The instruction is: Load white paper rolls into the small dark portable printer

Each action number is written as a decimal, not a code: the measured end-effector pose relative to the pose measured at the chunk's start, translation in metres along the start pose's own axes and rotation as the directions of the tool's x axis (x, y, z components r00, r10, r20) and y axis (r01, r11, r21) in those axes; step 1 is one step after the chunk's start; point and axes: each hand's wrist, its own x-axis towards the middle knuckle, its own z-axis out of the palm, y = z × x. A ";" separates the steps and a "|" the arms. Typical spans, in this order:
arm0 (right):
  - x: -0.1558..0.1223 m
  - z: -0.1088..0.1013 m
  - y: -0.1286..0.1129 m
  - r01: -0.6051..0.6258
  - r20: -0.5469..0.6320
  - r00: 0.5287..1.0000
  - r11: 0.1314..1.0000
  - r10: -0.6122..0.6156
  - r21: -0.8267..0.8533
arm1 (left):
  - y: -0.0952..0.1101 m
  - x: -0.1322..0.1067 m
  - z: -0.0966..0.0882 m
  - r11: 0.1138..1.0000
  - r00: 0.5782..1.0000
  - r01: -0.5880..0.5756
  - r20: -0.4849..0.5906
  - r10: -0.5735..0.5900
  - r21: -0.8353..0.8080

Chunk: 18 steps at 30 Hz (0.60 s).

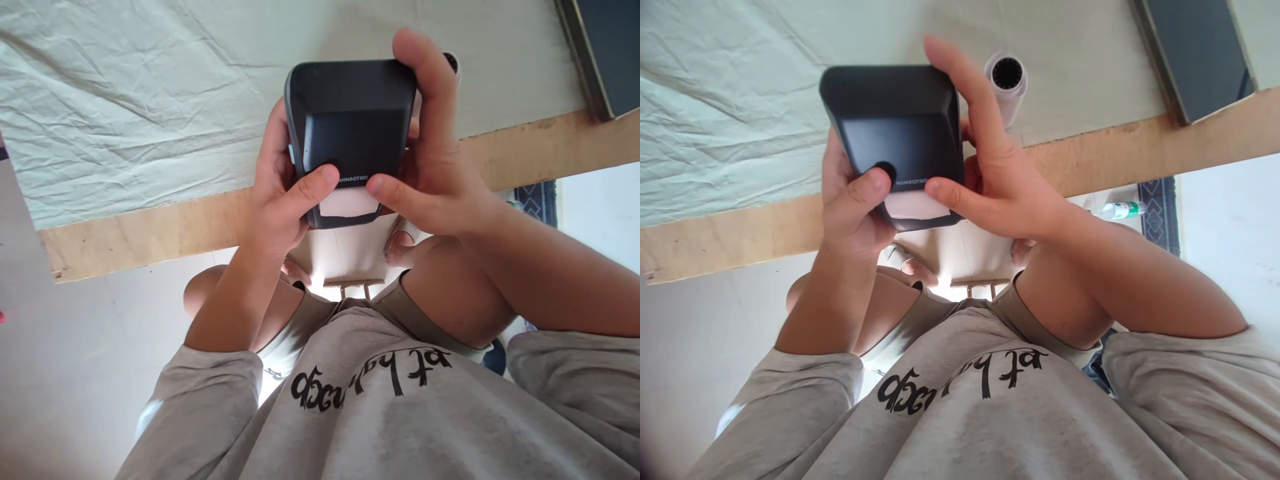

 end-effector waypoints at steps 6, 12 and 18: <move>0.002 0.001 0.007 0.040 -0.052 0.998 0.998 -0.037 0.044 | 0.008 0.000 0.006 0.988 0.987 0.151 -0.048 -0.152 -0.015; 0.002 0.002 0.008 0.054 -0.079 0.996 0.998 -0.051 0.026 | 0.023 0.000 0.007 0.974 0.976 0.220 0.014 -0.219 -0.054; 0.001 0.003 0.007 0.097 -0.087 0.991 0.995 -0.099 -0.024 | 0.030 -0.003 0.008 0.939 0.943 0.332 -0.057 -0.328 0.094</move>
